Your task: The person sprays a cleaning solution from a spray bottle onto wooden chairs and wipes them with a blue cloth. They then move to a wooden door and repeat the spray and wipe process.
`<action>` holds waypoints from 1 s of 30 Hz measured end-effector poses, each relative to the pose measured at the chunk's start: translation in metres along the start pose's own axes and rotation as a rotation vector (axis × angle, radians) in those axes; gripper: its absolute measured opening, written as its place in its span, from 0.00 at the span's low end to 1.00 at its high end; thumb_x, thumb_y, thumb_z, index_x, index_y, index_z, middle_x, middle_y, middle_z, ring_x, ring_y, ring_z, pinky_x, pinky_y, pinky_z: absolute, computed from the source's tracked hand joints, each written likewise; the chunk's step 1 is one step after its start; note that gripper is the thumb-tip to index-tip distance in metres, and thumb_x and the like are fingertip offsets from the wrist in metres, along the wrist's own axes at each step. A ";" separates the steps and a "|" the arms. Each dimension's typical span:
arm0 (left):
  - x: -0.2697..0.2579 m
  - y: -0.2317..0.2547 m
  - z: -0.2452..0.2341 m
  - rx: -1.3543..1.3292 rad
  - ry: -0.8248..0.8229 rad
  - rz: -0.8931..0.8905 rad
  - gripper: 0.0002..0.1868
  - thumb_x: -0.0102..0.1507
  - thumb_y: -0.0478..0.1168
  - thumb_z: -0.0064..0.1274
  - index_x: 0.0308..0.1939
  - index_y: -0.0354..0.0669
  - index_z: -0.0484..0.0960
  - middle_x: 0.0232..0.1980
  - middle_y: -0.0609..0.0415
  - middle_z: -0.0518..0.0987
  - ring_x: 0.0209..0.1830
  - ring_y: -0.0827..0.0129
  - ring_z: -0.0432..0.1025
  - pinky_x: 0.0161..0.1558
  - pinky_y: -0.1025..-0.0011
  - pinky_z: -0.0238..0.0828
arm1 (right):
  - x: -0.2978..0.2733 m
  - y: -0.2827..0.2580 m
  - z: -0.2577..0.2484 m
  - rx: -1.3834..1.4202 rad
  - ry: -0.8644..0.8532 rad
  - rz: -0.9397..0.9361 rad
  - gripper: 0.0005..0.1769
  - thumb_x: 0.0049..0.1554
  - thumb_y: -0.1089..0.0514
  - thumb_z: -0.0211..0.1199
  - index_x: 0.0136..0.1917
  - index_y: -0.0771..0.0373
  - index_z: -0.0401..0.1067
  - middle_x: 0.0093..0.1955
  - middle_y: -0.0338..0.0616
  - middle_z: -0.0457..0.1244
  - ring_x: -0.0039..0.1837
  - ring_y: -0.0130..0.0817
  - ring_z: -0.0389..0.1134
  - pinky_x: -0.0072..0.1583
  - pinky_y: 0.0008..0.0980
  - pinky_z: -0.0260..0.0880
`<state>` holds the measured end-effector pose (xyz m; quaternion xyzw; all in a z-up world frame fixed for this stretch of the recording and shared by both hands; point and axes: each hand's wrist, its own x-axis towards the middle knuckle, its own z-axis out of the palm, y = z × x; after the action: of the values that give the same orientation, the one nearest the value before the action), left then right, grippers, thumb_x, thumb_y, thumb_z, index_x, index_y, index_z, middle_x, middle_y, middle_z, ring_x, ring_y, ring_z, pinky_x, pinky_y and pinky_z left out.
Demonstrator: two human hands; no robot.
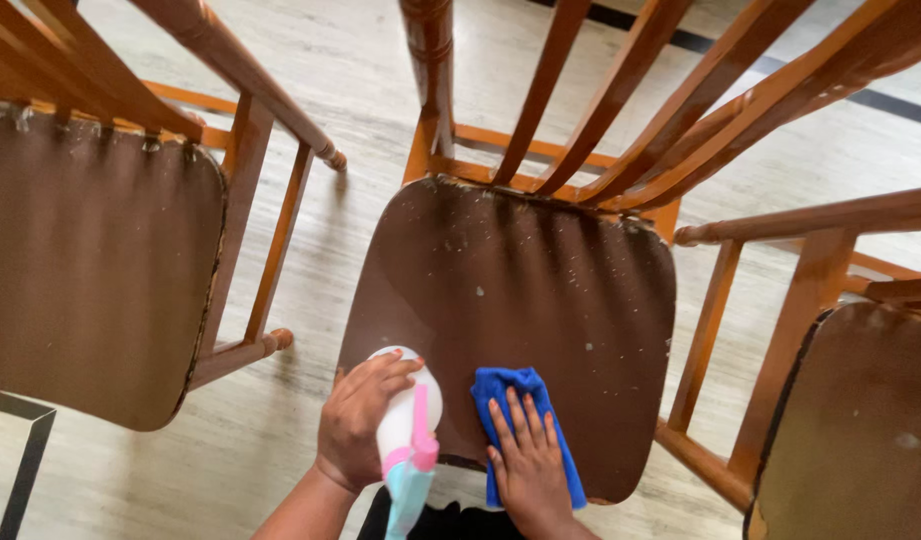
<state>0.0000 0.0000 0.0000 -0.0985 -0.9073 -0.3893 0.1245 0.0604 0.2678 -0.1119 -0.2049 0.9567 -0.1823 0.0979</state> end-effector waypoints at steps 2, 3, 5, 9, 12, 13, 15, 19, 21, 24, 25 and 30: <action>0.006 0.000 -0.008 -0.040 -0.078 0.020 0.24 0.52 0.49 0.67 0.46 0.40 0.79 0.59 0.49 0.83 0.66 0.52 0.73 0.65 0.55 0.71 | 0.013 -0.008 -0.011 0.010 -0.008 0.009 0.37 0.60 0.47 0.55 0.80 0.53 0.53 0.84 0.48 0.43 0.83 0.48 0.41 0.77 0.54 0.38; 0.008 0.000 -0.013 -0.060 -0.114 0.032 0.23 0.53 0.48 0.66 0.46 0.39 0.79 0.59 0.49 0.82 0.65 0.51 0.73 0.65 0.54 0.71 | 0.022 -0.011 -0.014 0.013 -0.010 0.012 0.36 0.61 0.47 0.54 0.80 0.52 0.53 0.84 0.47 0.44 0.83 0.46 0.42 0.78 0.53 0.39; 0.007 0.000 -0.024 -0.073 -0.132 0.075 0.24 0.53 0.48 0.66 0.46 0.38 0.80 0.59 0.48 0.82 0.65 0.49 0.73 0.64 0.52 0.69 | 0.040 -0.015 -0.016 -0.008 0.018 0.003 0.36 0.61 0.47 0.54 0.80 0.52 0.53 0.84 0.46 0.44 0.83 0.46 0.42 0.78 0.53 0.39; -0.002 -0.005 -0.047 -0.043 -0.141 0.104 0.25 0.55 0.52 0.67 0.46 0.39 0.80 0.58 0.49 0.83 0.65 0.47 0.72 0.65 0.49 0.68 | 0.078 -0.023 -0.010 -0.024 0.056 0.012 0.37 0.62 0.46 0.53 0.81 0.53 0.51 0.84 0.47 0.43 0.84 0.47 0.42 0.78 0.53 0.38; -0.014 -0.010 -0.069 -0.038 -0.132 0.074 0.24 0.56 0.52 0.66 0.47 0.37 0.82 0.57 0.50 0.83 0.66 0.48 0.72 0.66 0.49 0.68 | 0.116 -0.031 -0.003 -0.001 0.058 0.017 0.37 0.63 0.47 0.52 0.82 0.53 0.49 0.85 0.49 0.41 0.84 0.49 0.40 0.79 0.54 0.36; -0.018 -0.011 -0.076 -0.041 -0.124 0.057 0.23 0.56 0.51 0.66 0.45 0.38 0.83 0.56 0.50 0.84 0.65 0.48 0.73 0.65 0.50 0.69 | 0.130 -0.034 -0.001 0.007 0.058 0.012 0.37 0.64 0.46 0.52 0.82 0.53 0.49 0.86 0.49 0.40 0.84 0.50 0.39 0.79 0.54 0.36; -0.025 -0.013 -0.087 -0.046 -0.107 0.023 0.20 0.56 0.51 0.65 0.41 0.39 0.83 0.53 0.50 0.85 0.63 0.50 0.75 0.62 0.52 0.71 | 0.159 -0.041 0.003 0.023 0.060 0.000 0.37 0.64 0.46 0.52 0.83 0.53 0.48 0.86 0.49 0.39 0.85 0.50 0.38 0.79 0.55 0.35; -0.039 -0.019 -0.103 -0.016 -0.049 -0.012 0.20 0.57 0.52 0.64 0.38 0.38 0.83 0.51 0.50 0.85 0.62 0.49 0.76 0.59 0.55 0.74 | 0.206 -0.061 0.007 0.047 0.116 -0.076 0.37 0.65 0.47 0.52 0.84 0.53 0.47 0.87 0.49 0.38 0.86 0.50 0.37 0.80 0.55 0.34; -0.045 -0.022 -0.109 -0.005 -0.042 -0.022 0.20 0.57 0.52 0.63 0.37 0.38 0.83 0.50 0.50 0.85 0.61 0.48 0.76 0.59 0.54 0.74 | 0.220 -0.072 0.007 0.059 0.110 -0.095 0.37 0.65 0.47 0.52 0.84 0.53 0.47 0.87 0.50 0.38 0.86 0.50 0.37 0.80 0.55 0.34; -0.050 -0.025 -0.115 0.023 -0.001 -0.050 0.20 0.56 0.53 0.63 0.37 0.39 0.82 0.49 0.51 0.86 0.61 0.49 0.77 0.58 0.55 0.74 | 0.222 -0.087 0.005 0.079 0.092 -0.175 0.38 0.66 0.48 0.51 0.84 0.54 0.46 0.87 0.51 0.38 0.86 0.50 0.37 0.81 0.53 0.32; -0.050 -0.026 -0.117 0.037 0.007 -0.049 0.21 0.56 0.54 0.63 0.37 0.39 0.82 0.49 0.52 0.86 0.60 0.49 0.77 0.58 0.56 0.75 | 0.219 -0.092 0.004 0.086 0.064 -0.209 0.37 0.65 0.48 0.52 0.84 0.54 0.46 0.87 0.50 0.39 0.86 0.50 0.37 0.81 0.53 0.32; -0.044 -0.025 -0.127 0.085 0.043 -0.031 0.21 0.56 0.54 0.63 0.37 0.38 0.81 0.49 0.51 0.85 0.59 0.48 0.78 0.55 0.58 0.75 | 0.175 -0.117 0.010 0.083 -0.092 -0.360 0.37 0.64 0.48 0.52 0.83 0.53 0.48 0.86 0.51 0.41 0.86 0.47 0.37 0.81 0.52 0.29</action>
<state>0.0539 -0.1133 0.0546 -0.0708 -0.9215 -0.3545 0.1418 -0.0520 0.0901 -0.0955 -0.3769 0.8906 -0.2266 0.1159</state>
